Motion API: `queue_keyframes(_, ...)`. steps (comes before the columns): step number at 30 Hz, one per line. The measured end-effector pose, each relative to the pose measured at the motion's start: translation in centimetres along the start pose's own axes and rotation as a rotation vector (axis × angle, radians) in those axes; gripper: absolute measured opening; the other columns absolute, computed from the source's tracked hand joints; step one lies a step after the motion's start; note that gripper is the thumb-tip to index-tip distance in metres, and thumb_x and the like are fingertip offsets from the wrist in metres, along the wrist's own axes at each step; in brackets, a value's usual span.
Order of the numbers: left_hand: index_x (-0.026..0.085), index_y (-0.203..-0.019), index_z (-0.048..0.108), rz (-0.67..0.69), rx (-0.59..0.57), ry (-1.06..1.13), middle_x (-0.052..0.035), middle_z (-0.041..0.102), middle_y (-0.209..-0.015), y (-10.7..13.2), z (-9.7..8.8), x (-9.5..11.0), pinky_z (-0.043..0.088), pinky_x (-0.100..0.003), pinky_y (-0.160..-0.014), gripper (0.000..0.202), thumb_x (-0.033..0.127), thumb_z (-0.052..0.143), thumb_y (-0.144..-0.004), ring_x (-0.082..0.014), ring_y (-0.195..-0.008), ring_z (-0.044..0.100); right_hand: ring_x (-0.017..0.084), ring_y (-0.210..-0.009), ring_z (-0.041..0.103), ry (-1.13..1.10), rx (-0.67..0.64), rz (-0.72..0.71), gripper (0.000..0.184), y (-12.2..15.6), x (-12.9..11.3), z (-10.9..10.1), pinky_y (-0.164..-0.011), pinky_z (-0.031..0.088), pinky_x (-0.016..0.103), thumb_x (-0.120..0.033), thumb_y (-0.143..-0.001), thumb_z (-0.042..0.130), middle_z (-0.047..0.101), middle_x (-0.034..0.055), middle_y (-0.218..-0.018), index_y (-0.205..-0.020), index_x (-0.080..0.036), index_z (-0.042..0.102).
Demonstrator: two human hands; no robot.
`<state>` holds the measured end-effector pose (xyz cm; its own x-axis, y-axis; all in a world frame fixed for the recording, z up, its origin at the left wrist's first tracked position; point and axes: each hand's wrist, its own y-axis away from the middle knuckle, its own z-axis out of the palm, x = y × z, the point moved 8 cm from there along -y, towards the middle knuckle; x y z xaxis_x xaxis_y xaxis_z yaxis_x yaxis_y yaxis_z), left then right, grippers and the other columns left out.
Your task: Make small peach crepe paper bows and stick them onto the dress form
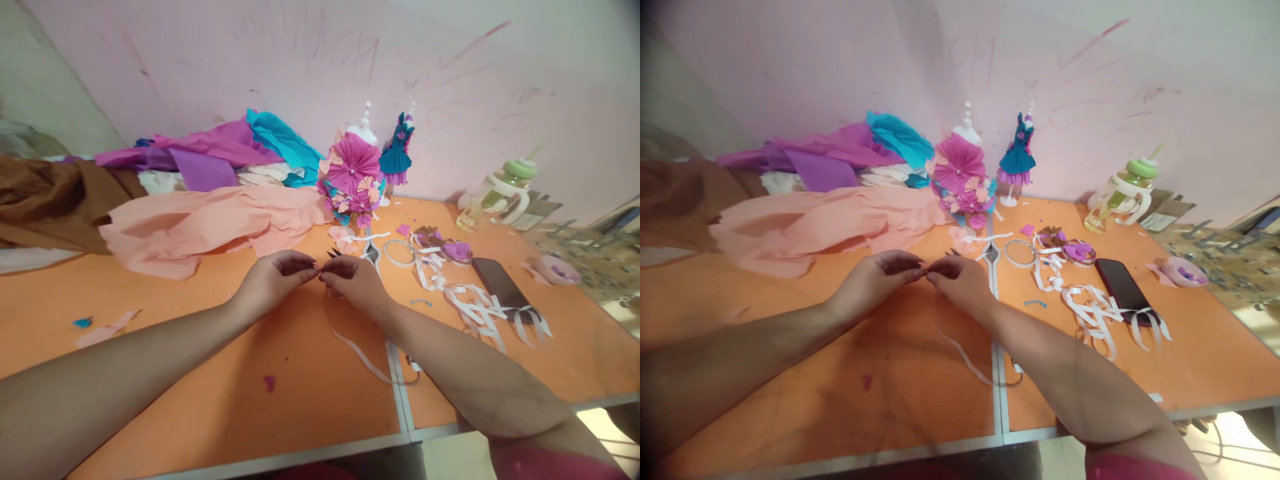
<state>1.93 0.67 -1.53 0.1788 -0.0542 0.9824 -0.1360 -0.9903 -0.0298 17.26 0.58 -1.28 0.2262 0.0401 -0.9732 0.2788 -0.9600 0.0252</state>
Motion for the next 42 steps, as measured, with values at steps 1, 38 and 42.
queue_keyframes(1,0.017,-0.094,0.069,-0.001,-0.014,0.007,-0.0073,0.074,-0.097,0.0,0.1,-0.1,0.051,-0.035,-0.089,0.039,0.046,0.076,-0.069,-0.0237,-0.094,0.068,0.011,-0.063,0.061,0.043,-0.002,-0.027,0.02,0.0,-0.1,0.0,-0.063,0.052,0.026,-0.033,-0.077,0.066,0.067,0.0019,-0.078,-0.091,-0.018,0.068)
queue_keyframes(38,0.02,-0.105,0.069,-0.058,-0.122,0.09,-0.0069,0.072,-0.105,-0.2,0.6,-1.2,0.051,-0.036,-0.085,0.041,0.047,0.073,-0.073,-0.0254,-0.098,0.066,0.011,-0.063,0.058,0.228,0.011,-0.061,0.025,-0.3,-0.1,-0.6,-0.057,0.049,0.023,-0.042,-0.081,0.061,0.067,0.0009,-0.078,-0.089,-0.02,0.069)
queue_keyframes(42,0.018,-0.091,0.072,-0.031,-0.059,-0.075,-0.0055,0.073,-0.091,0.2,0.2,-0.3,0.051,-0.034,-0.082,0.034,0.048,0.071,-0.074,-0.0224,-0.087,0.066,0.012,-0.067,0.058,0.238,0.04,-0.102,0.02,-0.2,-0.3,-0.4,-0.06,0.049,0.023,-0.04,-0.079,0.063,0.067,0.0,-0.08,-0.085,-0.022,0.069)
